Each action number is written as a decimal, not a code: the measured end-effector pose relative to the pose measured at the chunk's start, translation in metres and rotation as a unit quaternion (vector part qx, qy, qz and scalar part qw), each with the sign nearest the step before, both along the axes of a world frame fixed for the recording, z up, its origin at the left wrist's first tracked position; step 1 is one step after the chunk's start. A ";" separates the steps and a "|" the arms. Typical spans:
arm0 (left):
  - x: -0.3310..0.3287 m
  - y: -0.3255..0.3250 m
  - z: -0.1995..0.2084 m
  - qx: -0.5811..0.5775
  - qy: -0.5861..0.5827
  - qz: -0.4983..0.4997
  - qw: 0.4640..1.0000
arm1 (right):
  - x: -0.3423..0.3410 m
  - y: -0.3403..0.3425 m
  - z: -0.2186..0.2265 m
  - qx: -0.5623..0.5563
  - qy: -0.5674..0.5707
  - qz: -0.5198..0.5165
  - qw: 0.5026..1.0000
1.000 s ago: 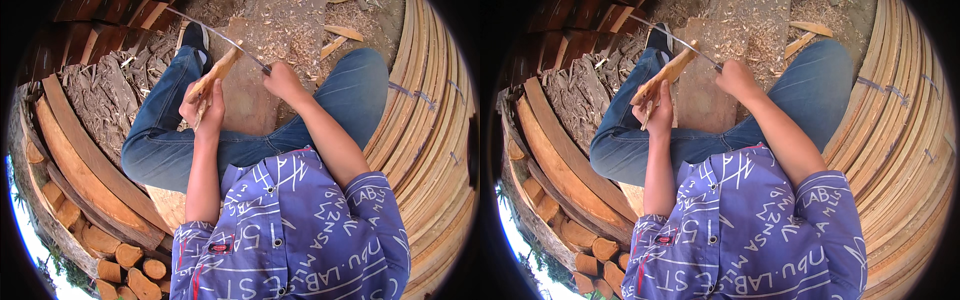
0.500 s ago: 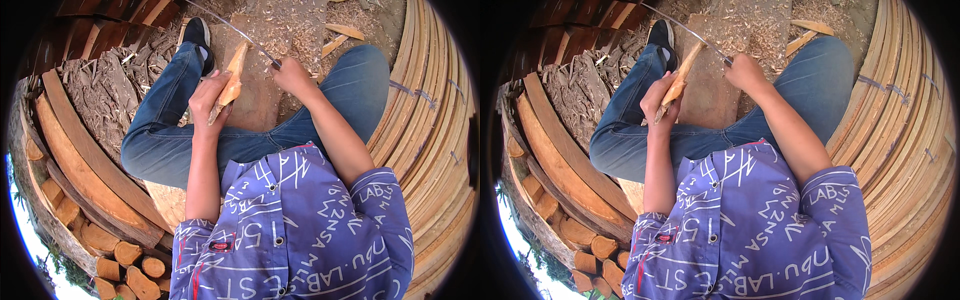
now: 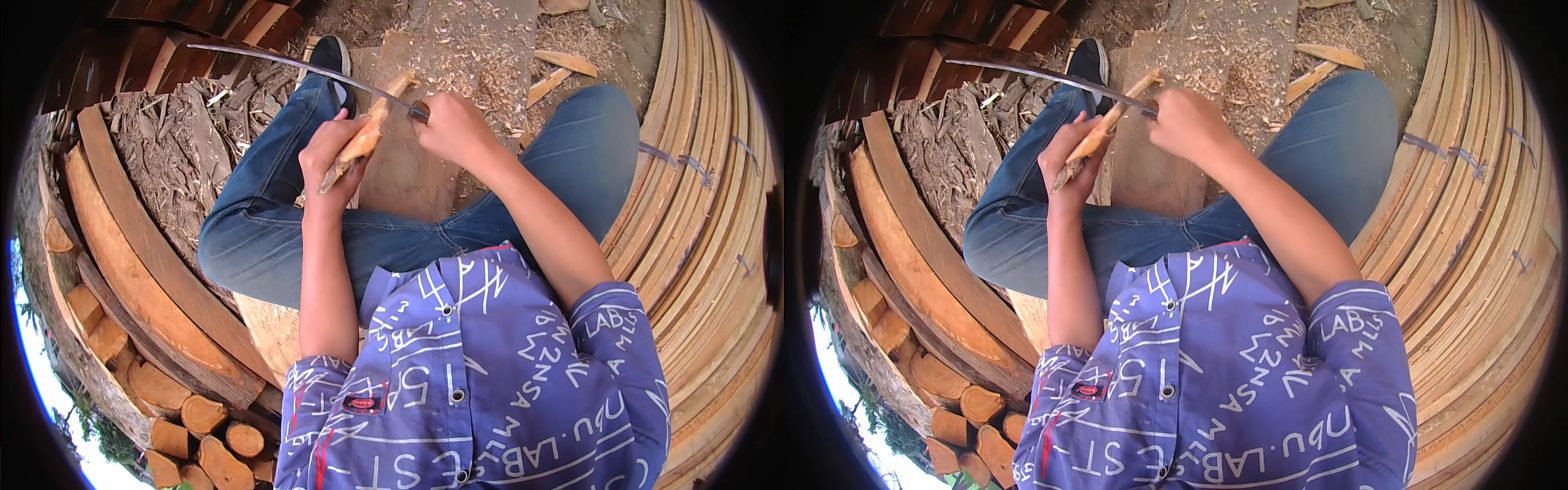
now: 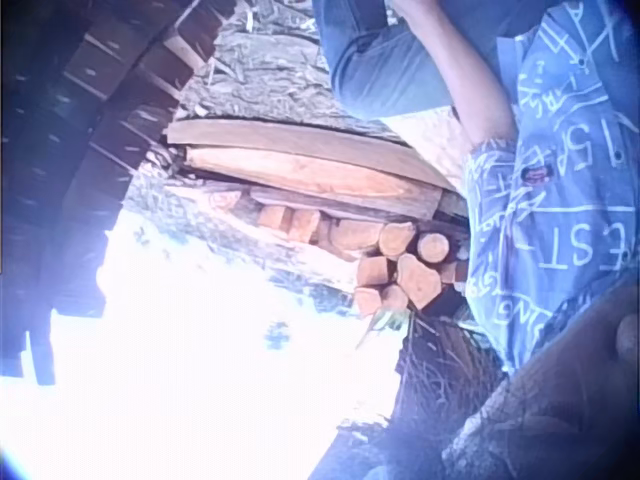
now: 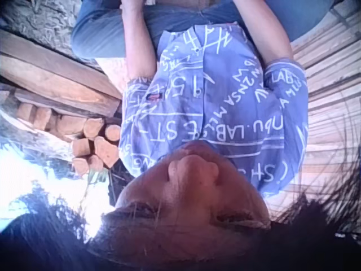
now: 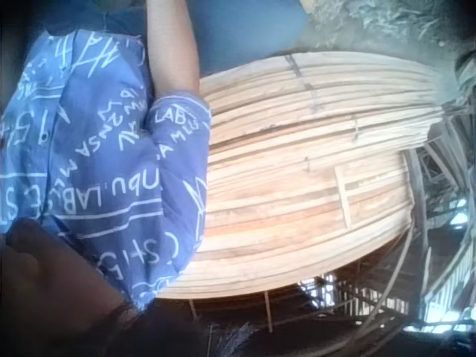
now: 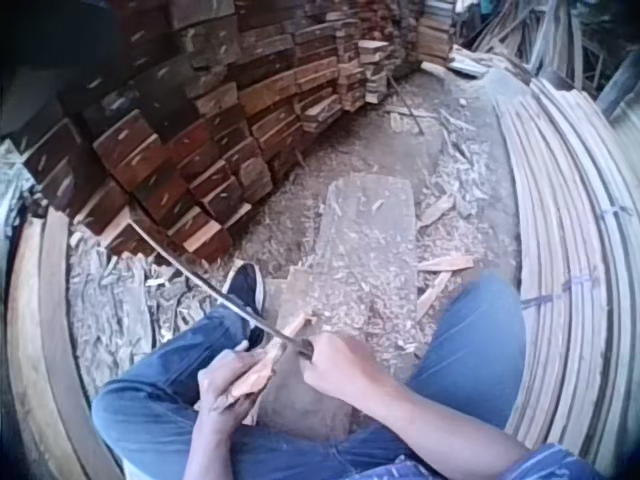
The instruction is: The person sits cross-legged on the ground and uses a long, curved knife to shave and shape a piece of wood. They hold the wood in their left hand and repeatedly draw the knife along its surface to remove thin layers, occasionally pausing to inspect the piece.
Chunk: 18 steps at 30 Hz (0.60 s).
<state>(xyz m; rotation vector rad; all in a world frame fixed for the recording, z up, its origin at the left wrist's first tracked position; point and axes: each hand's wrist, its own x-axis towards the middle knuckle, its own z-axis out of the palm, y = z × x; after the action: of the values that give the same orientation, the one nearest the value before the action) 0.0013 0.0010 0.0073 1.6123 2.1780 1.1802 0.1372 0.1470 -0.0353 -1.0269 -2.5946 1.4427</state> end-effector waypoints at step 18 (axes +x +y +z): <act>0.001 0.003 0.000 -0.003 -0.009 -0.001 1.000 | 0.020 -0.004 -0.017 -0.062 -0.090 -0.045 0.993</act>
<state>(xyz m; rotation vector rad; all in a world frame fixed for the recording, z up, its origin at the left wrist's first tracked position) 0.0023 0.0039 0.0078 1.5948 2.1666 1.1805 0.1567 0.1431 -0.0526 -1.3290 -2.5623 1.5752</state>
